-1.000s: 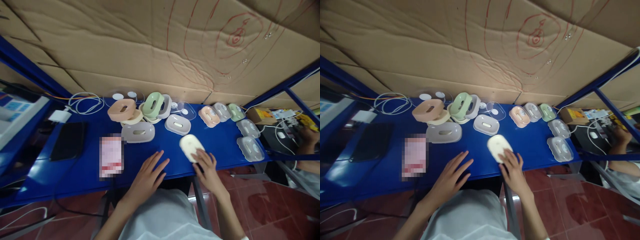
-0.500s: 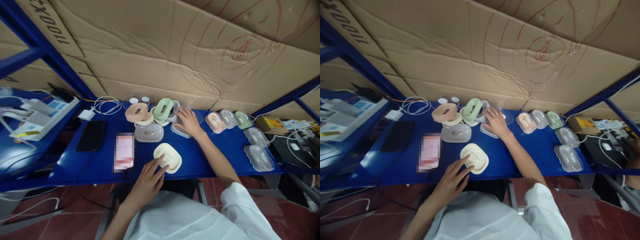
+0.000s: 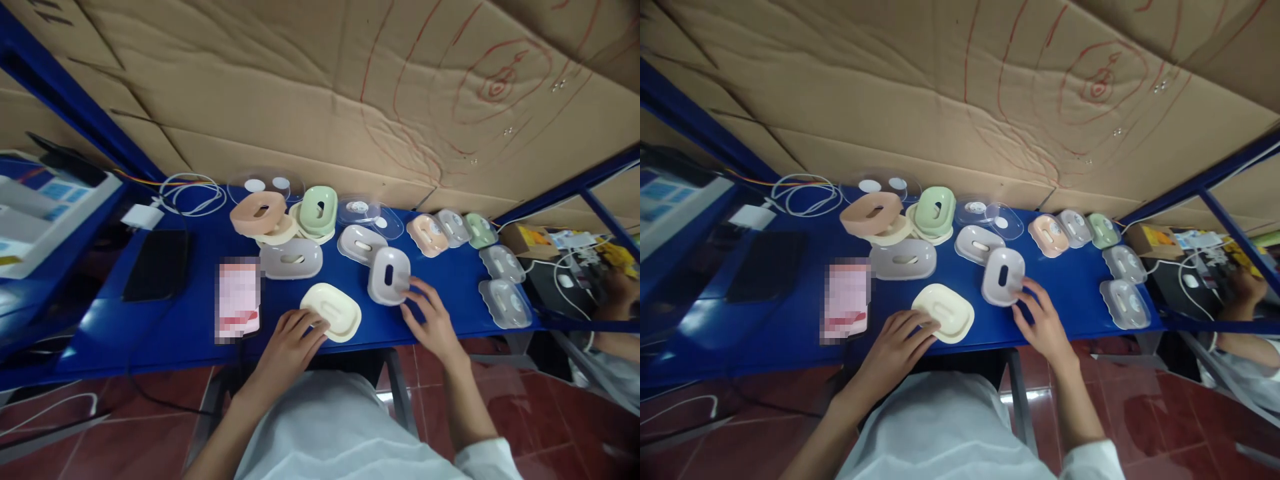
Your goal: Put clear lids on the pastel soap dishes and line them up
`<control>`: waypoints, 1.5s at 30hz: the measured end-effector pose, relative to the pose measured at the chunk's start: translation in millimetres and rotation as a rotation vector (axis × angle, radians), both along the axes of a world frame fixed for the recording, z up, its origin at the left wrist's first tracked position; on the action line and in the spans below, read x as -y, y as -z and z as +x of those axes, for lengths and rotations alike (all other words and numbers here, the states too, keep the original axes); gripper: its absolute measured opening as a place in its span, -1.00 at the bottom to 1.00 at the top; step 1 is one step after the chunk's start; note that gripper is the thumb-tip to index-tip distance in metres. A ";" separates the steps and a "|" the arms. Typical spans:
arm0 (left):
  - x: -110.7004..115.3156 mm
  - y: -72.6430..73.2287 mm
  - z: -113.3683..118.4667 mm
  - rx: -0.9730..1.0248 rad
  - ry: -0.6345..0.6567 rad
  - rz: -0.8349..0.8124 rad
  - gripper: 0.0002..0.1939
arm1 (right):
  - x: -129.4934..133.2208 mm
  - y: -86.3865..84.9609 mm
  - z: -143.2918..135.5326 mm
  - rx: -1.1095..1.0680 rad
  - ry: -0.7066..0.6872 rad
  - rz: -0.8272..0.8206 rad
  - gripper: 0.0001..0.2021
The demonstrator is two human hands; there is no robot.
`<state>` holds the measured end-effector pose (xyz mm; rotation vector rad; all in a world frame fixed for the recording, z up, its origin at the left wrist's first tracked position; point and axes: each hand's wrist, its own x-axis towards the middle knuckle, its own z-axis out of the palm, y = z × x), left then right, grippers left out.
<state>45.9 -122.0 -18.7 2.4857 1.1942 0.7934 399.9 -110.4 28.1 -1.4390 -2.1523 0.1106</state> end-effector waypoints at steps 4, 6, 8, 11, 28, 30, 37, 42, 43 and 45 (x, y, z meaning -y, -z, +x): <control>-1.3 2.0 9.3 -0.012 0.046 -0.038 -0.71 | 37.6 42.3 -20.7 0.024 0.273 0.058 -0.65; -1.7 1.7 15.0 -0.021 0.099 -0.052 -0.60 | 34.0 54.1 -34.6 0.034 0.410 0.111 -0.56; -1.6 0.7 18.9 -0.039 0.129 -0.040 -0.51 | 24.2 55.7 -41.6 0.043 0.506 0.158 -0.56; -0.4 0.1 17.9 -0.071 0.044 0.002 -0.48 | 14.5 43.0 -40.5 0.029 0.441 0.130 -0.73; -3.4 -4.3 1.4 -0.143 0.003 0.069 -0.63 | -15.5 44.2 -51.6 -0.044 -0.220 0.011 -0.54; -1.3 -5.6 1.4 -0.122 0.001 0.067 -0.62 | -59.3 39.7 -30.1 -0.029 -0.026 0.024 -0.51; 8.5 -0.7 1.3 -0.034 -0.011 0.085 -0.75 | -129.3 36.5 -2.0 0.154 0.160 -0.094 -0.58; 12.4 4.1 2.7 0.036 -0.080 0.062 -0.71 | -59.7 35.4 20.0 -0.401 0.222 -0.131 -0.64; 11.9 4.5 3.2 0.042 -0.086 0.054 -0.70 | -45.9 37.4 25.1 -0.538 0.274 -0.149 -0.60; 9.5 5.0 4.4 0.049 -0.072 0.044 -0.70 | -24.6 43.0 33.2 -0.693 0.409 -0.144 -0.52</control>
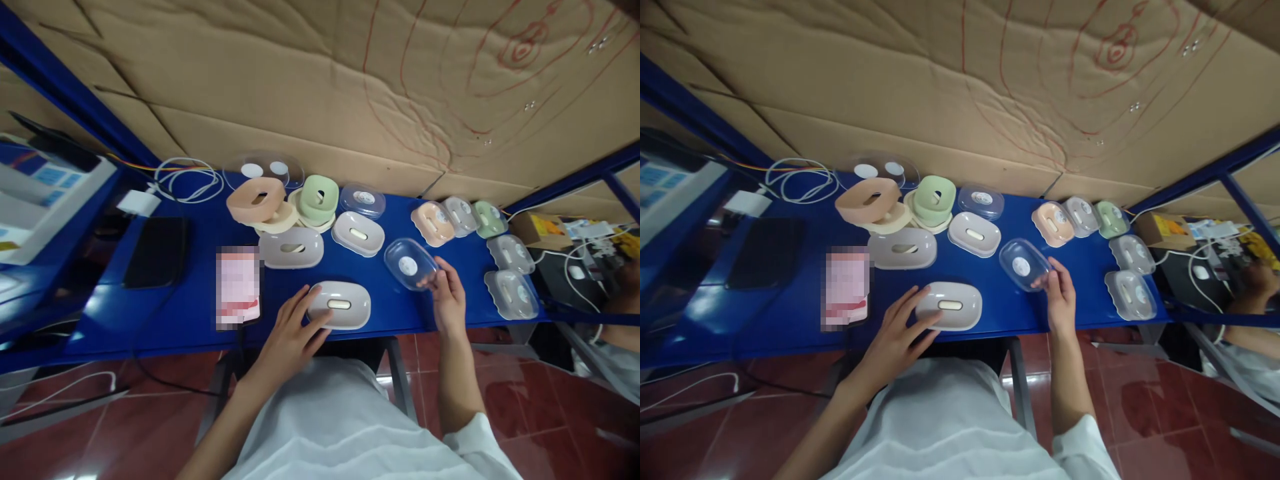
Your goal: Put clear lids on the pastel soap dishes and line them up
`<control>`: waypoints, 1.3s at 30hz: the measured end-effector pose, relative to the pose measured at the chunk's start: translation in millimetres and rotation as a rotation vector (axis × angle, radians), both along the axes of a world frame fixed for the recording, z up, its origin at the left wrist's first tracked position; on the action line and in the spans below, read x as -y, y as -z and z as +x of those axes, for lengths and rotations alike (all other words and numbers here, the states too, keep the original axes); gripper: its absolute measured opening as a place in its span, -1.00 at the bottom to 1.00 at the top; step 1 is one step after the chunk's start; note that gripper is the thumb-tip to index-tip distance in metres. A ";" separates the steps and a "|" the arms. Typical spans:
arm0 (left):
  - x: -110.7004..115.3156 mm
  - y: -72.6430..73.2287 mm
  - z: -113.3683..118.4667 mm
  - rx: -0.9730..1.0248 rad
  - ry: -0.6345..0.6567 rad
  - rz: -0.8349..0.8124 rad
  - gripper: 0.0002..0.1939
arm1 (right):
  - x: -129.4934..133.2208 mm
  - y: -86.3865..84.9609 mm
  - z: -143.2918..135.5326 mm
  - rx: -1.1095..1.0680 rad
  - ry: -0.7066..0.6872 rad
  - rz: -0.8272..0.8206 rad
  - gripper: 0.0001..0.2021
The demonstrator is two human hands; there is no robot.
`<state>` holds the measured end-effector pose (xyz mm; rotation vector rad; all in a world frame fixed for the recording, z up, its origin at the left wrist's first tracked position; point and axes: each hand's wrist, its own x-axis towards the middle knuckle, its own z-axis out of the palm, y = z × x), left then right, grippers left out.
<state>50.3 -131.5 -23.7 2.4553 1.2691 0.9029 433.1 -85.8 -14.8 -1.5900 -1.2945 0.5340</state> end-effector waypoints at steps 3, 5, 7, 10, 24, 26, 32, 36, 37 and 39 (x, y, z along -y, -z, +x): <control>-5.5 -0.7 2.4 0.008 0.042 -0.008 -0.70 | 17.6 4.9 3.1 0.207 0.173 0.025 -0.45; -8.8 -2.0 4.0 0.012 0.065 -0.025 -0.71 | 24.9 2.7 -0.4 0.445 0.089 -0.003 -0.44; -10.7 -3.3 5.1 0.021 0.080 -0.054 -0.71 | 31.7 -2.8 -5.1 0.626 -0.122 -0.088 -0.42; -10.5 -4.9 5.1 0.044 0.070 -0.093 -0.68 | 41.0 -12.0 -6.6 0.762 -0.349 -0.194 -0.30; -5.5 -2.7 2.7 0.194 0.026 -0.312 -0.20 | 27.0 -36.7 -85.6 0.798 -0.742 -0.028 -0.19; -5.9 1.0 2.9 0.198 0.033 -0.307 -0.17 | 21.2 -35.4 -109.4 0.900 -0.807 0.024 -0.21; -5.5 5.8 0.8 0.201 0.001 -0.295 -0.17 | 13.4 -39.6 -130.3 1.057 -0.836 0.115 -0.26; -5.7 7.0 -0.1 0.198 -0.008 -0.332 -0.13 | 4.9 -40.0 -124.5 1.089 -0.893 0.143 -0.22; -5.9 7.3 -0.3 0.198 -0.013 -0.340 -0.12 | 2.9 -39.1 -123.7 1.096 -0.897 0.156 -0.21; -6.4 7.7 -1.2 0.193 -0.018 -0.352 -0.12 | 0.4 -36.0 -123.6 1.103 -0.891 0.169 -0.20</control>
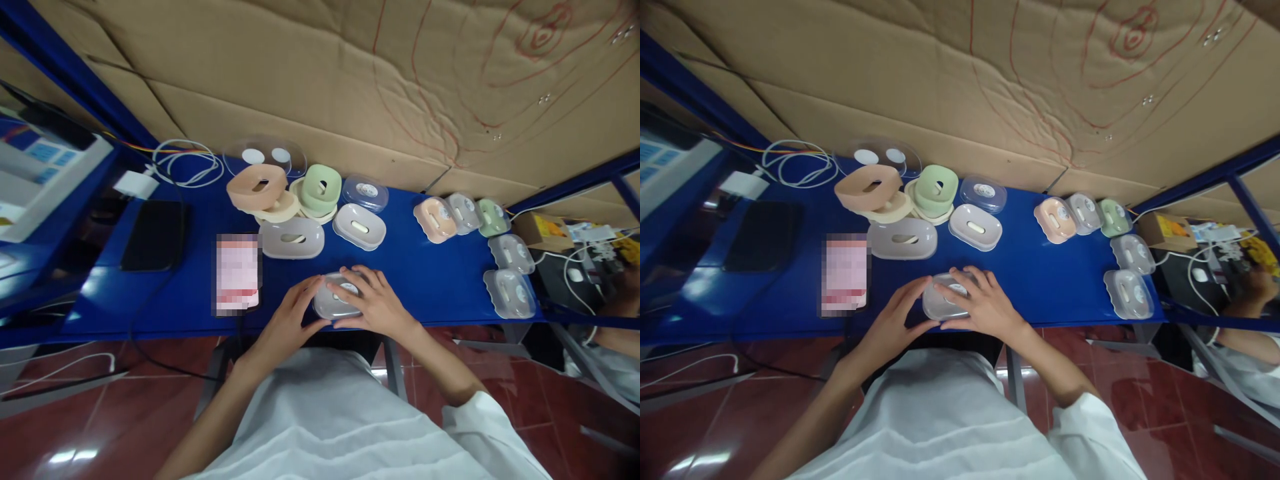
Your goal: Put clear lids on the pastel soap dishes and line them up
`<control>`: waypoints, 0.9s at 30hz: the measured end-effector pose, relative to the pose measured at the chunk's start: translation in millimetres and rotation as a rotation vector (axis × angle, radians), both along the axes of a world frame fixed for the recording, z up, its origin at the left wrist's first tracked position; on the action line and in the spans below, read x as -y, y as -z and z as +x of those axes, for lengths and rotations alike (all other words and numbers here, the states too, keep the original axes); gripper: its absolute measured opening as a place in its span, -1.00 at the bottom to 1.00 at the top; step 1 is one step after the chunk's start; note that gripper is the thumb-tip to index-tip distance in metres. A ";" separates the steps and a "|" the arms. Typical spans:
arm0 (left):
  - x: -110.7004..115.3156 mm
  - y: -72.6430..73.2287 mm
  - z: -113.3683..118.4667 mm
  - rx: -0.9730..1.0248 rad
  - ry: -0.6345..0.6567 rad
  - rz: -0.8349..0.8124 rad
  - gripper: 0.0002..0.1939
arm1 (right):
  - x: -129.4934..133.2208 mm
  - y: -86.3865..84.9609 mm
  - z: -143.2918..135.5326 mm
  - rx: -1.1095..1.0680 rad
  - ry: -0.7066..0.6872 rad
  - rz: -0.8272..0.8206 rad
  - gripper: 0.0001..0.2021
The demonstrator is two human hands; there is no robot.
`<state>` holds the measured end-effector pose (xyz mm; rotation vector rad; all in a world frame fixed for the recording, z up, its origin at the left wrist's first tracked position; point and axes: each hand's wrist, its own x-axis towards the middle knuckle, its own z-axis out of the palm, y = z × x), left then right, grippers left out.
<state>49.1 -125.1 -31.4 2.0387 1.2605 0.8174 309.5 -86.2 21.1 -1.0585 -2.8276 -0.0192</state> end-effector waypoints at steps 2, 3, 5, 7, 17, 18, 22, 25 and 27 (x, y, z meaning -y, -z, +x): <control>-0.7 0.1 -1.1 -0.004 0.001 -0.006 -0.11 | 0.6 3.7 -1.1 -0.007 0.008 0.011 -0.21; -1.1 -0.1 -1.6 -0.004 0.001 -0.006 -0.12 | 1.8 5.3 -1.8 -0.013 0.009 0.016 -0.21; -2.0 -0.6 -2.5 -0.004 0.003 -0.003 -0.15 | 5.0 6.7 -2.8 -0.031 0.005 0.037 -0.24; -2.8 -1.4 -3.1 0.000 0.006 -0.002 -0.18 | 7.5 4.8 -3.2 -0.041 -0.001 0.052 -0.26; -5.2 -4.5 -2.8 -0.015 0.022 -0.022 -0.19 | -1.4 7.2 -4.0 -0.051 -0.020 0.017 -0.24; -4.5 -5.2 -1.6 -0.016 0.025 -0.018 -0.19 | -0.9 9.7 -3.8 -0.074 -0.009 0.008 -0.26; -1.5 -11.7 1.9 -0.046 0.003 0.072 -0.18 | 10.2 8.8 12.3 -0.153 0.061 -0.076 -0.43; -5.8 -18.4 -1.7 -0.121 -0.168 0.240 -0.22 | 24.0 4.4 53.4 -0.156 0.208 -0.092 -0.54; -13.6 -21.0 -5.5 -0.206 -0.292 0.303 -0.24 | 30.9 4.2 91.8 -0.144 0.353 -0.048 -0.54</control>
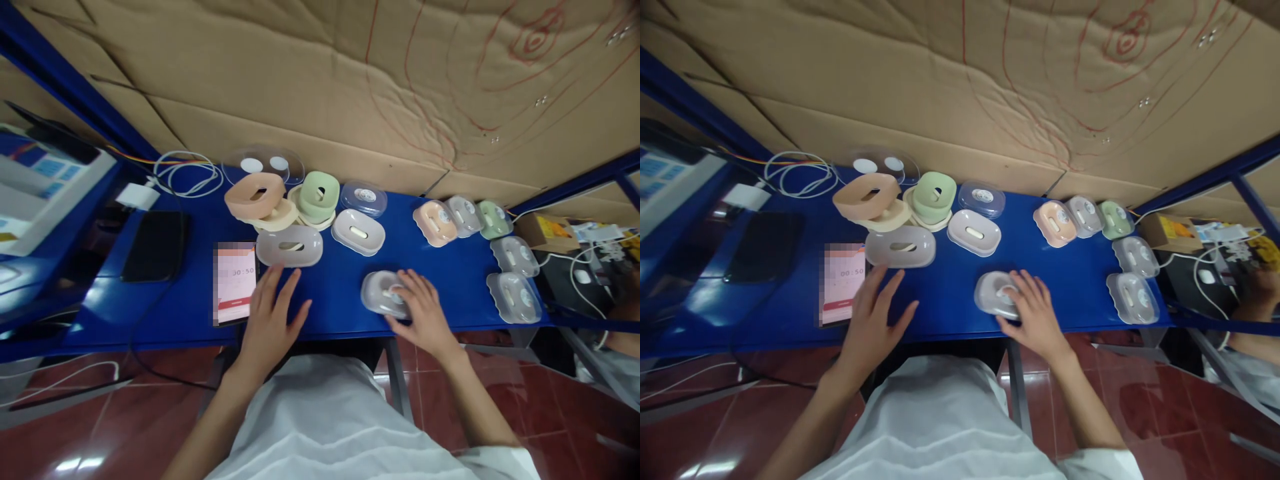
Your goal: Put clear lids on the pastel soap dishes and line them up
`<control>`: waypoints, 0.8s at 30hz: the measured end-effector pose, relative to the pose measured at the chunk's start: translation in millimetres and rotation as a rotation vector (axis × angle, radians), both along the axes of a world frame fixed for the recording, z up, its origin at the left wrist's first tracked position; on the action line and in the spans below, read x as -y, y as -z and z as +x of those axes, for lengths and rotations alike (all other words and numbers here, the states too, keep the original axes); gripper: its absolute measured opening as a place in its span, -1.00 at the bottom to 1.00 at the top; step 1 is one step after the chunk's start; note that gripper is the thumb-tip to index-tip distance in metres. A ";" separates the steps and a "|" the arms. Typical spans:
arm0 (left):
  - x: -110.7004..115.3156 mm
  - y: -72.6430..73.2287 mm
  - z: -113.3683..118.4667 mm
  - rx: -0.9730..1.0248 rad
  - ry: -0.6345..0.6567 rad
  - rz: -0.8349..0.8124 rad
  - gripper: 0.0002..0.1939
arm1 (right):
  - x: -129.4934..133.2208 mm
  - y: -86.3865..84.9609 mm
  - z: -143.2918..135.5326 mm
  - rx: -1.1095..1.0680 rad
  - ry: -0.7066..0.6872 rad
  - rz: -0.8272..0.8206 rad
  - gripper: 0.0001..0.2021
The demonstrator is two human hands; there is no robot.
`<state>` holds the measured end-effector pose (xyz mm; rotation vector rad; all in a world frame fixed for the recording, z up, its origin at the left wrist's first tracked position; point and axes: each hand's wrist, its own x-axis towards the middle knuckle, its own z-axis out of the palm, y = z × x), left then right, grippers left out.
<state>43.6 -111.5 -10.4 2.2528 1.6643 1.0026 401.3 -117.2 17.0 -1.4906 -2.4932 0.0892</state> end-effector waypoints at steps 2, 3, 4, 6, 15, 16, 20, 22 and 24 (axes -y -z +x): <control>-9.4 -0.4 -1.6 -0.072 -0.077 -0.005 -0.29 | 2.0 0.6 35.9 0.022 0.177 0.085 -0.50; -13.5 0.0 -0.8 -0.098 -0.092 -0.017 -0.33 | 0.7 0.5 49.0 0.029 0.264 0.137 -0.47; -16.6 0.4 1.2 -0.119 -0.090 -0.030 -0.39 | -2.3 -0.3 57.0 0.028 0.338 0.183 -0.44; -18.8 0.4 8.7 -0.143 -0.045 -0.047 -0.52 | -12.1 -3.1 55.1 -0.001 0.397 0.230 -0.41; 3.0 -9.7 26.1 -0.296 0.317 -0.079 -0.67 | -48.1 -3.5 -75.5 -0.057 -0.327 -0.059 -0.48; 3.0 -9.5 22.7 -0.299 0.319 -0.070 -0.67 | -48.0 -2.9 -79.2 -0.062 -0.354 -0.070 -0.49; 1.4 -6.4 11.6 -0.262 0.273 -0.048 -0.65 | -57.5 -1.7 -70.1 -0.098 -0.306 -0.035 -0.50; 1.9 -4.4 10.4 -0.238 0.252 -0.052 -0.64 | -74.8 -1.0 -59.9 -0.102 -0.197 0.019 -0.50; 3.8 -2.0 11.1 -0.225 0.240 -0.058 -0.63 | -101.4 -0.3 -50.0 -0.107 -0.072 0.061 -0.50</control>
